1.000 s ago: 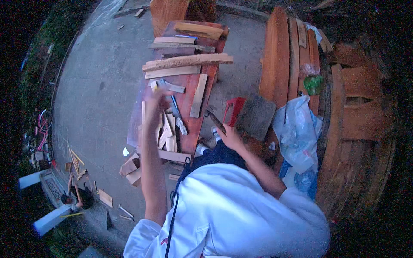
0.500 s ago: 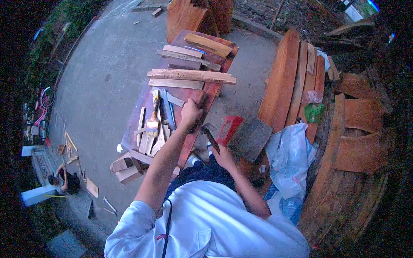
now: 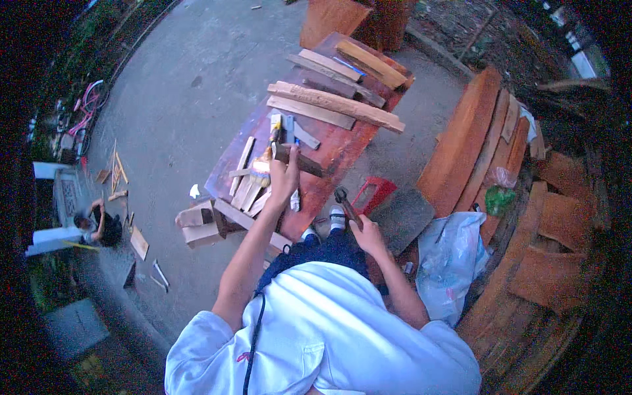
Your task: Measure, mark, and hammer wood scraps in a workshop area.
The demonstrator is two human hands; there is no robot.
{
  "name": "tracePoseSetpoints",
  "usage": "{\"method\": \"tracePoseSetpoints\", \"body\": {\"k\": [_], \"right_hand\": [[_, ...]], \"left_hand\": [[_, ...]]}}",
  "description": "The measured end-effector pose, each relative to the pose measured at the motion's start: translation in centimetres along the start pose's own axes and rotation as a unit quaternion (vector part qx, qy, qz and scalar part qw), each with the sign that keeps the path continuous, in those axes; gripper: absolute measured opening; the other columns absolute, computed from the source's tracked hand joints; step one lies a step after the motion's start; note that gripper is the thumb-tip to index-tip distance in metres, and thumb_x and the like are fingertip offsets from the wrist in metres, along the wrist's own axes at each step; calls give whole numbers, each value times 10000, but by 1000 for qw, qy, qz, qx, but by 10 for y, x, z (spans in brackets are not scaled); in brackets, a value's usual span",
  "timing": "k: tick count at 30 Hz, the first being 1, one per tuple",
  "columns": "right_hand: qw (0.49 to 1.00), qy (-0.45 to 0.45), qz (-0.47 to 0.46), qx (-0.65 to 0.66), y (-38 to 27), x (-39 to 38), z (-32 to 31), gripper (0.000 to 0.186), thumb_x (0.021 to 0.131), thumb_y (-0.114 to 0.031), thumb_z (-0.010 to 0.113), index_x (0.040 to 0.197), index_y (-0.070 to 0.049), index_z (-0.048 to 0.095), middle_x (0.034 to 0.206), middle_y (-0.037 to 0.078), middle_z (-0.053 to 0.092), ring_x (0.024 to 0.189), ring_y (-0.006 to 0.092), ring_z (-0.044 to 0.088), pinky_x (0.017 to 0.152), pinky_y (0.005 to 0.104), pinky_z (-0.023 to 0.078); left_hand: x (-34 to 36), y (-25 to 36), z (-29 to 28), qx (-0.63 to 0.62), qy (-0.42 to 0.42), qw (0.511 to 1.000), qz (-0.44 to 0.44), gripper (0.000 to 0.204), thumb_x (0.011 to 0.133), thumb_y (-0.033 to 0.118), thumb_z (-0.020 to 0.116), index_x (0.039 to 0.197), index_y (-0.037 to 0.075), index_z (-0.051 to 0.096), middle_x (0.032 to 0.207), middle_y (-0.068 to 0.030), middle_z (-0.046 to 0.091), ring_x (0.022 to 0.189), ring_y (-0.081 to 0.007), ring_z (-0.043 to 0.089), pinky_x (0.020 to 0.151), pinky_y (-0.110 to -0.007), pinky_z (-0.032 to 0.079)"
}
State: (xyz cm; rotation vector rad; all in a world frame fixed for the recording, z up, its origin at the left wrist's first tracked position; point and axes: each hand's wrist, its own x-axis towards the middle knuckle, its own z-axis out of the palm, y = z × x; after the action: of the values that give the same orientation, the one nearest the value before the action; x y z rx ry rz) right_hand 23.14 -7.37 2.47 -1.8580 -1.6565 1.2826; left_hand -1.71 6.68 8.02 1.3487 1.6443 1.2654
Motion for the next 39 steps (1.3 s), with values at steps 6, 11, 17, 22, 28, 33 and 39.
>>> {"method": "tracePoseSetpoints", "body": {"k": [6, 11, 17, 22, 28, 33, 39], "right_hand": [[1000, 5, 8, -8, -8, -4, 7, 299, 971, -293, 623, 1012, 3, 629, 819, 229, 665, 808, 371, 693, 732, 454, 506], [996, 58, -24, 55, -13, -11, 0, 331, 962, -277, 644, 1104, 20, 614, 903, 240, 690, 873, 413, 682, 772, 461, 520], [981, 107, -64, 148, -23, -15, 2, 197, 1008, -231, 596, 1016, -37, 626, 673, -2, 553, 523, 92, 506, 477, 303, 411], [986, 87, -20, 140, -25, -3, 8, 300, 994, -280, 605, 1082, 6, 627, 824, 178, 682, 768, 291, 690, 697, 423, 504], [987, 107, -57, 101, -64, 9, 15, 357, 987, -328, 604, 1075, 18, 631, 880, 261, 681, 862, 433, 684, 717, 479, 511], [988, 95, -85, 86, -96, 18, 13, 408, 992, -323, 595, 1109, 67, 613, 934, 333, 658, 931, 495, 647, 749, 528, 505], [992, 105, -52, 45, -86, 32, 18, 313, 998, -274, 578, 1094, 22, 618, 828, 274, 669, 867, 452, 677, 717, 510, 509]], "left_hand": [[-7, -25, -15, -73, 39, 996, -21, 246, 1005, 206, 589, 888, -11, 587, 749, -143, 581, 695, -264, 584, 668, -394, 465], [-1, -12, 1, -67, 67, 995, 30, 255, 975, 188, 650, 805, 22, 557, 636, -29, 483, 589, -103, 440, 546, -311, 379], [0, -10, 32, -96, 80, 990, 73, 352, 956, 148, 670, 704, 20, 459, 617, -23, 388, 591, -84, 362, 530, -309, 334], [-1, -20, 36, -124, 90, 984, 92, 349, 1059, 216, 510, 761, 36, 494, 652, -18, 452, 612, -120, 438, 565, -323, 383], [8, -42, 33, -119, 107, 986, 44, 378, 1083, 289, 476, 779, 65, 481, 652, 24, 450, 584, -86, 435, 526, -297, 378], [14, -34, 29, -130, 111, 985, 13, 431, 1073, 295, 491, 734, 29, 513, 586, -9, 455, 553, -97, 448, 503, -326, 358], [7, -35, 32, -43, 77, 994, 67, 410, 1074, 297, 484, 776, 16, 504, 598, -6, 472, 543, -112, 464, 502, -330, 389]]}}
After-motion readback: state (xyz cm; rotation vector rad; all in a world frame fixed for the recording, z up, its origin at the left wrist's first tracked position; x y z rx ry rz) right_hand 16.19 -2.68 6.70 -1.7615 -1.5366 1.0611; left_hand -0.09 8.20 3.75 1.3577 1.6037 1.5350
